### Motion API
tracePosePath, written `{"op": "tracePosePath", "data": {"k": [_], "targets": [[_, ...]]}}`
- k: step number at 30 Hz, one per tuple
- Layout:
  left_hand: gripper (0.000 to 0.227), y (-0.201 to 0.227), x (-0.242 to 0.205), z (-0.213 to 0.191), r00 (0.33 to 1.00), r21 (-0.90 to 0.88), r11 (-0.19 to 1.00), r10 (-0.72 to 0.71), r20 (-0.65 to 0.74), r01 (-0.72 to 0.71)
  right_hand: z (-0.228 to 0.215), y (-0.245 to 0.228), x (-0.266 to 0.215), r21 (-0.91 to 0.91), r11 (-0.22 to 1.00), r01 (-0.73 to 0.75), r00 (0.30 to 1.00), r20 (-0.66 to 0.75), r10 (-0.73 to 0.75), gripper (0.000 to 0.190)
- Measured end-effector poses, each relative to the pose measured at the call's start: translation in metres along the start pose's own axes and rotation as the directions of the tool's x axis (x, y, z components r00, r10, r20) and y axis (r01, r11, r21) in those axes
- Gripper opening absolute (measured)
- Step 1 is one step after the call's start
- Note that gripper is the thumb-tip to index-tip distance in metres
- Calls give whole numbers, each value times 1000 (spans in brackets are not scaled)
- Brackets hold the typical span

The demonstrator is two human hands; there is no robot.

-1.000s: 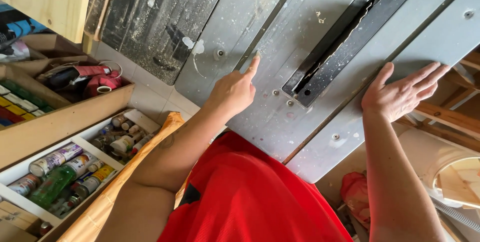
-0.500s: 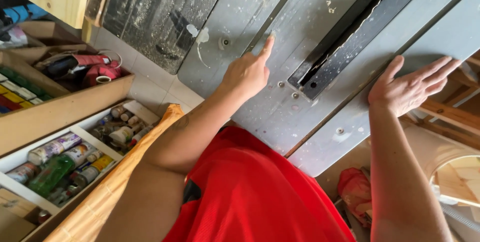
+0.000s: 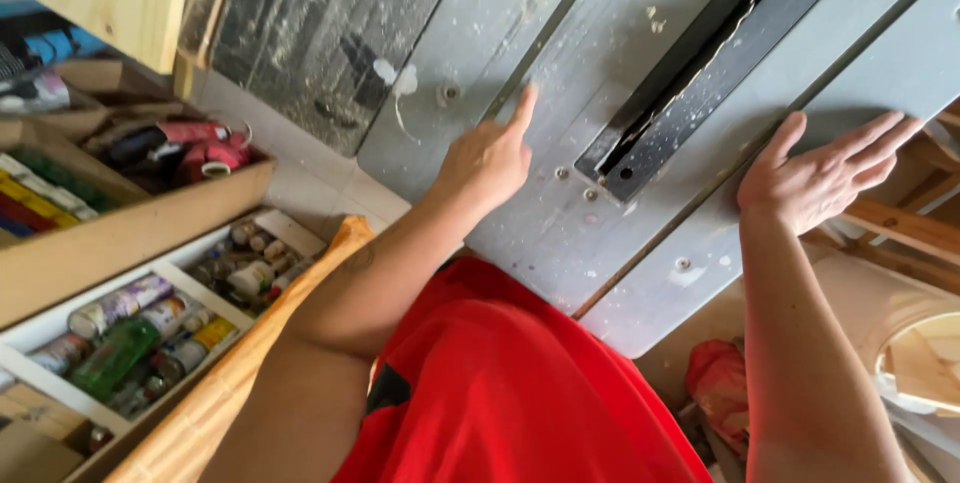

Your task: Cleaning residue from a table saw surface using a small hand scraper

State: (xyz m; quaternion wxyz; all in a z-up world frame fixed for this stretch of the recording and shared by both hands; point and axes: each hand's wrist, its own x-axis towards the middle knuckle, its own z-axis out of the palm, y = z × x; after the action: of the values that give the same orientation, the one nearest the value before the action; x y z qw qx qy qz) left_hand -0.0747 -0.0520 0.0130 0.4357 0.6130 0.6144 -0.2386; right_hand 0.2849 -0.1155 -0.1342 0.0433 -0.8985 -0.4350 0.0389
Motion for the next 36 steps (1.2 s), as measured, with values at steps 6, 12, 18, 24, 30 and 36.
{"op": "tracePosePath", "data": {"k": [6, 12, 18, 24, 30, 36], "targets": [[77, -7, -12, -7, 998, 46, 997, 57, -29, -56, -6, -8, 1, -31, 999, -12, 1000, -9, 12, 81], [79, -3, 6, 3, 983, 12, 998, 68, -172, -66, -6, -6, 1, -8, 999, 43, 998, -49, -43, 79], [80, -3, -2, 17, 995, 26, 998, 55, -84, -53, 5, 3, 1, -2, 1000, 29, 999, -34, -29, 81], [81, -6, -11, 22, 993, 29, 996, 89, -77, -87, -1, -5, 2, -14, 1000, 3, 999, -34, -4, 80], [80, -10, -12, 51, 972, 36, 988, 151, -177, -147, 1, -2, 3, -18, 999, 41, 997, -66, -42, 80], [89, -12, 1, 95, 938, 107, 964, 262, -228, -243, 3, 0, 1, -17, 1000, 23, 999, -37, -23, 79]]}}
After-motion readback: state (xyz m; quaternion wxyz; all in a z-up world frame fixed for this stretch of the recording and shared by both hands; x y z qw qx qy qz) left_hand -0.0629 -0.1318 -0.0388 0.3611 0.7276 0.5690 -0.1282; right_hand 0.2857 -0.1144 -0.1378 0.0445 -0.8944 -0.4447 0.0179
